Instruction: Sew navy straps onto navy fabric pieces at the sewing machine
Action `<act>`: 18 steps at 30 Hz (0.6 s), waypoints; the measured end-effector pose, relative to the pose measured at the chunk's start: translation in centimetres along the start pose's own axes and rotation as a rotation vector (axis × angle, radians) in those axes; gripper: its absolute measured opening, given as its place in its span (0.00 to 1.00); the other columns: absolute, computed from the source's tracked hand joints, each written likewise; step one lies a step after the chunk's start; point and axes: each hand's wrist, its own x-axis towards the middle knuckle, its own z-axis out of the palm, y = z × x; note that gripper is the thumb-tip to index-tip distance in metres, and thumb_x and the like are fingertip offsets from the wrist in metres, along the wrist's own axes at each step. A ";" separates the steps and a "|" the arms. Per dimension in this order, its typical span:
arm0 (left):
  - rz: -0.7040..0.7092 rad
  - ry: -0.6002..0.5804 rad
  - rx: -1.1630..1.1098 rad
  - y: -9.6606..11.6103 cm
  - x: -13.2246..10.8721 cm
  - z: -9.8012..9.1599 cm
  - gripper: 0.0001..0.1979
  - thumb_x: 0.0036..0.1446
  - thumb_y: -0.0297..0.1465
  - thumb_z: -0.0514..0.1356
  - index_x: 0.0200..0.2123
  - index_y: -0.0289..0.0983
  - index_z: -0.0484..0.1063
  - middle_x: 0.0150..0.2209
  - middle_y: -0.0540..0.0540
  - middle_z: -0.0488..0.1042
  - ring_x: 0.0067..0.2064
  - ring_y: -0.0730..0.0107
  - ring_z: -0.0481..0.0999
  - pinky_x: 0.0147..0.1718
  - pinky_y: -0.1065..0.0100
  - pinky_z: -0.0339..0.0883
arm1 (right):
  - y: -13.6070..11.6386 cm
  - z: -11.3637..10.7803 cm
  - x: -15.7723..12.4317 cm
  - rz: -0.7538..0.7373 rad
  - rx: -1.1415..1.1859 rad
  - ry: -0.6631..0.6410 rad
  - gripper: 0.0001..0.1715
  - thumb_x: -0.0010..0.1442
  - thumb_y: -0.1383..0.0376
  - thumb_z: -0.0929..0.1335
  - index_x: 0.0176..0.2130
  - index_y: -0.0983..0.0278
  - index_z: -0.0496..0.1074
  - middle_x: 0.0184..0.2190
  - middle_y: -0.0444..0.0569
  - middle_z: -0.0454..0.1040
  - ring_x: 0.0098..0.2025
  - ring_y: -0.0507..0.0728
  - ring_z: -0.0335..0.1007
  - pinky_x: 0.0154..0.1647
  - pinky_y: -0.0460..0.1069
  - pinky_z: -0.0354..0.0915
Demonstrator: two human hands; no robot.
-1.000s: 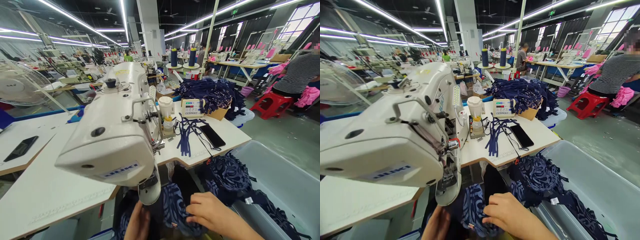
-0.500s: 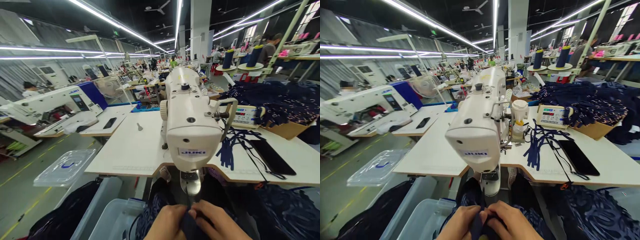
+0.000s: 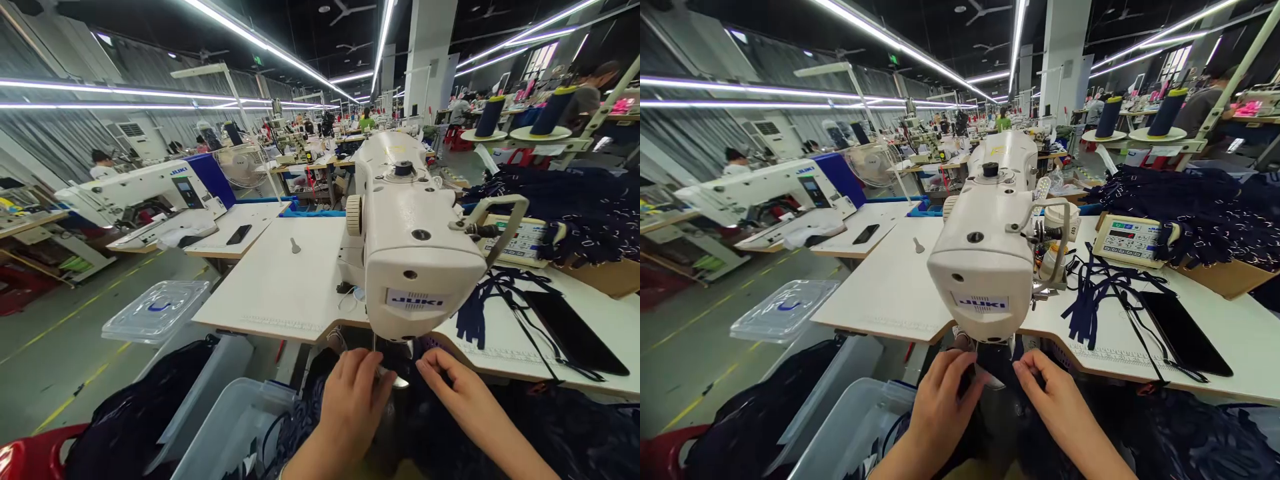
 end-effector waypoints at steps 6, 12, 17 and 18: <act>0.303 -0.232 0.174 -0.4 -0.4 0.6 0.08 0.67 0.34 0.56 0.44 0.36 0.71 0.53 0.44 0.74 0.58 0.66 0.69 0.58 0.64 0.59 | 0.8 0.0 1.7 -0.062 0.064 0.023 0.19 0.65 0.49 0.62 0.32 0.60 0.63 0.25 0.41 0.64 0.28 0.53 0.63 0.30 0.46 0.64; 0.256 -0.194 0.220 -1.1 -1.8 1.5 0.13 0.67 0.34 0.55 0.53 0.38 0.69 0.58 0.44 0.71 0.61 0.66 0.66 0.60 0.61 0.50 | 2.2 -0.2 1.7 -0.090 0.127 0.067 0.19 0.65 0.50 0.62 0.47 0.59 0.67 0.40 0.49 0.74 0.43 0.58 0.73 0.44 0.50 0.70; 0.263 -0.215 0.300 -1.3 -2.0 1.3 0.19 0.66 0.37 0.57 0.59 0.42 0.66 0.60 0.44 0.68 0.63 0.64 0.64 0.62 0.60 0.44 | 1.1 -0.6 2.3 -0.195 -0.001 0.051 0.15 0.66 0.52 0.62 0.42 0.58 0.71 0.40 0.49 0.73 0.44 0.58 0.71 0.43 0.50 0.70; 0.265 -0.219 0.303 -1.3 -2.0 1.3 0.19 0.66 0.37 0.57 0.59 0.42 0.66 0.60 0.44 0.68 0.63 0.64 0.63 0.62 0.60 0.43 | 0.9 -0.8 2.6 -0.243 -0.022 0.045 0.15 0.66 0.53 0.62 0.40 0.58 0.71 0.40 0.50 0.73 0.46 0.59 0.71 0.45 0.51 0.70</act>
